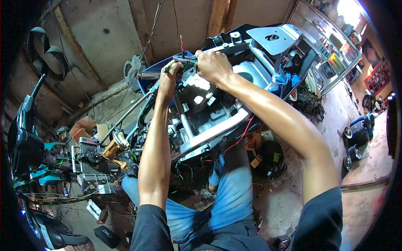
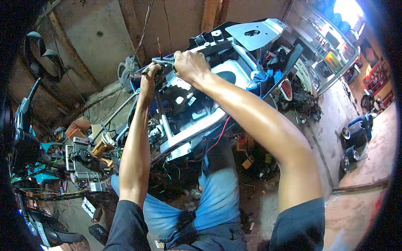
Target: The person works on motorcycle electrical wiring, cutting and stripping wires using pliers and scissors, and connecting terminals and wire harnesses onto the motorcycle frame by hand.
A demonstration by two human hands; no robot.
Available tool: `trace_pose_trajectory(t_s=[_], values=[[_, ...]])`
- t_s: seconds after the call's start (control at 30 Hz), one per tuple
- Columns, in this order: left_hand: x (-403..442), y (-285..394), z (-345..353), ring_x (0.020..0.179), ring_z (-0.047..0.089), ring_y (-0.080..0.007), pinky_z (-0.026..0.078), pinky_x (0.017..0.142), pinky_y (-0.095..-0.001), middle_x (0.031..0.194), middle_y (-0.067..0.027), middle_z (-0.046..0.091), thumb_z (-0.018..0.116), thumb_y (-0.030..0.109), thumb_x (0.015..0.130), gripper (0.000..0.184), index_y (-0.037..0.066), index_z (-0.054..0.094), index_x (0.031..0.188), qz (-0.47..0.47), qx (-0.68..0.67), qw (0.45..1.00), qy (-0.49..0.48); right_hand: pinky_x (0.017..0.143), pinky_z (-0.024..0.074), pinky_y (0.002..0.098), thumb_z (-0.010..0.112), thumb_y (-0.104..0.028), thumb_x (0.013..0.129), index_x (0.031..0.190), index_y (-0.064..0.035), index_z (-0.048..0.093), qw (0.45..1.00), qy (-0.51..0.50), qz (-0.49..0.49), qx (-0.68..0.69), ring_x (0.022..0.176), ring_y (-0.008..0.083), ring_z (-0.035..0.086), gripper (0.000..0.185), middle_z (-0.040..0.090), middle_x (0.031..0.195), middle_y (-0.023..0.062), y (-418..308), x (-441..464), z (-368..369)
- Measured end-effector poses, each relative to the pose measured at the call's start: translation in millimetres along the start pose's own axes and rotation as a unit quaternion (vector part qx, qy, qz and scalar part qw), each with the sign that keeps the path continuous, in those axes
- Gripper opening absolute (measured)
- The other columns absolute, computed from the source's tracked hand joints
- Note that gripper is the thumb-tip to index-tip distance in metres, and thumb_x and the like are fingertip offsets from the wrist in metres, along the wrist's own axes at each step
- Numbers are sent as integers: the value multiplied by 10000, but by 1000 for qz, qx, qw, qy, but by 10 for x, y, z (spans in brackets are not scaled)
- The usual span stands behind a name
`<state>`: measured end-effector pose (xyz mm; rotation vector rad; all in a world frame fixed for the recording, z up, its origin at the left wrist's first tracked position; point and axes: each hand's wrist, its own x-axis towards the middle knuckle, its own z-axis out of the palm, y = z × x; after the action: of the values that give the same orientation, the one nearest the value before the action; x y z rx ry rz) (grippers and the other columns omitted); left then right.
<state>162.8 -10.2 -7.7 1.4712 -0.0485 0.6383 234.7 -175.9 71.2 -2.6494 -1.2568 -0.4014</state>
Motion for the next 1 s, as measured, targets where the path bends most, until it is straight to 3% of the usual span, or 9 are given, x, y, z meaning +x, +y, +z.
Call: trace_pose_trajectory(t_s=[0.17,0.27,0.3,0.37,0.4,0.5,0.6,0.83,1.0], values=[[-28,49,25,661,372,-46,300,606,-256,743,78,449,546,226,1040,241,87,573,845,16,-10,1000,21,848,550,531,700,-136,854,1137,18,595,974,183,-133,13,942,425,702,339,705,967,215,147,84,288],[-11,13,18,658,373,-31,289,600,-238,752,84,471,544,221,1043,214,64,644,939,21,-14,1000,18,772,518,522,708,-152,891,1148,27,632,978,22,-71,196,832,429,665,322,685,883,226,90,62,78],[6,-26,-7,661,381,-33,292,602,-239,758,83,484,546,229,1041,217,61,660,967,10,-29,999,12,692,513,453,728,-310,964,1085,18,660,975,-18,-85,206,727,312,681,356,694,808,175,111,113,63],[7,-33,-23,666,389,-36,294,604,-241,762,82,497,548,245,1037,232,57,675,991,-3,-44,999,13,632,502,370,689,-414,1010,1038,-4,673,924,-208,8,321,681,168,673,411,678,758,90,50,146,-143],[-16,-2,11,667,390,-37,294,605,-243,760,81,497,549,253,1035,238,57,674,986,-6,-45,999,19,610,507,319,660,-450,1028,1043,-24,677,919,-209,-8,335,649,92,640,427,645,721,23,97,163,-104],[-25,24,10,670,388,-48,296,613,-249,747,72,481,547,276,1026,258,59,663,949,0,-41,999,5,544,480,320,694,-467,997,1084,-38,695,847,-233,-32,476,629,133,619,437,696,826,45,171,193,30],[20,-58,-31,675,399,-61,305,623,-254,752,63,489,535,300,1025,282,60,653,936,9,-36,999,-15,783,544,331,706,-436,996,1169,3,680,884,-246,-34,397,868,147,689,473,732,946,90,208,226,-18],[52,-121,-69,687,415,-60,316,629,-249,795,61,537,529,305,1031,299,54,691,1020,-46,-67,997,-16,909,533,408,743,-475,951,1342,-82,618,851,-318,66,413,1117,221,667,568,732,1136,111,144,139,-250],[14,-116,-48,674,414,-64,310,617,-259,775,62,517,535,313,1024,294,63,687,993,-16,-49,999,-12,798,618,362,708,-245,1007,1302,-51,587,762,-372,79,525,919,189,736,374,733,1096,81,183,143,-295]])
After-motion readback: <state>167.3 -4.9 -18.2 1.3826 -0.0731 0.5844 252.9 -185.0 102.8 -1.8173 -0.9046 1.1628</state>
